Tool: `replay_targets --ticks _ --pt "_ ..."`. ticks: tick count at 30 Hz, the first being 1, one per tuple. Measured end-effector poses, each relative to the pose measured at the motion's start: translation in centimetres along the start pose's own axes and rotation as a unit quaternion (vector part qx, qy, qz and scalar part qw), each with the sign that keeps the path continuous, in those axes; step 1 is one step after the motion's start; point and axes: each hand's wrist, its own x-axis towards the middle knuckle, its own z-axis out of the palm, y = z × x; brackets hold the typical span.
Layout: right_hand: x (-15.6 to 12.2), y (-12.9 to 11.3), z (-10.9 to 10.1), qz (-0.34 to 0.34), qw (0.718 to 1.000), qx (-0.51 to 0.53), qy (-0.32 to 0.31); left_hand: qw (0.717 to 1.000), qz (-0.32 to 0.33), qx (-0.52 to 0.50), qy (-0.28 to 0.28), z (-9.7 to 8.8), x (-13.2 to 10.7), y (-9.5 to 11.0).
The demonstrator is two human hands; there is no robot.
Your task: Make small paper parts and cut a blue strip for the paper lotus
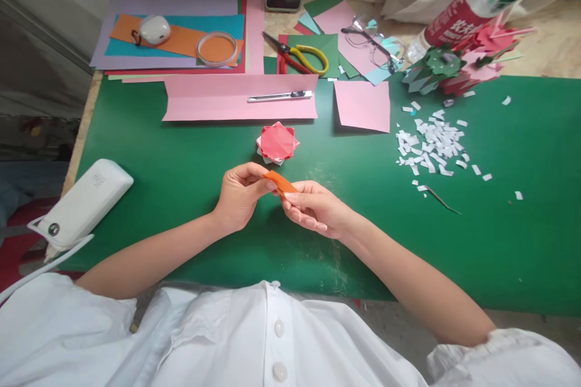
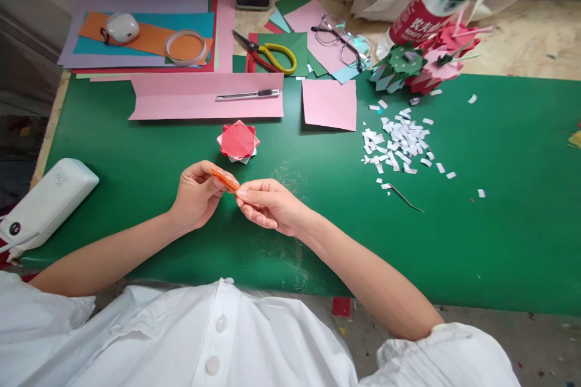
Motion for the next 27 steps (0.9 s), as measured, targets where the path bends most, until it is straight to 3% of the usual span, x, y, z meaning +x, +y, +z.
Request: replay_targets --ticks 3,4,5,6,9,10,11,12,13,14,15,18,19,20,22,24,26,27 --pt "-0.1 0.5 0.5 -0.066 0.995 -0.06 0.055 0.999 0.009 0.011 0.036 0.0 0.2 0.0" --pt "-0.2 0.8 0.6 -0.121 0.979 -0.13 0.097 0.999 0.013 0.012 0.051 0.0 0.2 -0.1" --pt "-0.2 1.0 0.7 -0.192 0.944 -0.225 0.148 0.998 0.016 0.011 0.063 -0.1 0.3 -0.1" --pt "-0.2 1.3 0.7 -0.271 0.881 -0.333 0.197 0.997 0.018 0.009 0.072 -0.1 0.3 -0.2" --pt "-0.1 1.9 0.3 -0.44 0.624 -0.584 0.273 0.997 0.023 0.01 0.079 -0.1 0.4 -0.4" --pt "-0.1 2.0 0.1 -0.462 0.568 -0.622 0.276 0.997 0.023 0.013 0.079 -0.1 0.4 -0.4" --pt "-0.1 2.0 0.1 -0.472 0.534 -0.646 0.274 0.996 0.022 0.017 0.079 0.0 0.4 -0.5" --pt "-0.1 2.0 0.0 -0.473 0.522 -0.656 0.271 0.996 0.021 0.02 0.079 0.0 0.4 -0.5" --pt "-0.2 1.9 0.1 -0.469 0.534 -0.651 0.267 0.996 0.017 0.021 0.08 0.0 0.4 -0.4" --pt "-0.3 1.7 0.2 -0.458 0.569 -0.631 0.26 0.997 0.013 0.02 0.079 0.0 0.4 -0.4" --pt "-0.4 1.5 0.3 -0.439 0.624 -0.597 0.248 0.997 0.009 0.018 0.077 0.0 0.4 -0.4" --pt "-0.6 0.6 0.5 -0.293 0.864 -0.371 0.174 0.998 -0.008 0.006 0.066 0.0 0.5 -0.2" --pt "-0.6 0.3 0.5 -0.227 0.922 -0.28 0.142 0.998 -0.012 0.003 0.061 0.0 0.5 -0.2" --pt "-0.5 0.0 0.5 -0.165 0.959 -0.201 0.11 0.998 -0.015 0.0 0.057 0.0 0.5 -0.2" --pt "-0.4 -0.4 0.3 -0.077 0.99 -0.1 0.059 0.999 -0.019 -0.005 0.049 0.0 0.6 -0.1" --pt "-0.2 -0.3 0.3 -0.051 0.995 -0.076 0.042 0.999 -0.018 -0.006 0.044 0.0 0.6 0.0" --pt "-0.2 0.1 0.3 -0.104 0.981 -0.143 0.076 0.999 -0.006 -0.004 0.045 0.0 0.6 -0.1" --pt "-0.2 0.5 0.4 -0.163 0.956 -0.217 0.114 0.999 0.001 -0.001 0.048 0.0 0.5 -0.1"
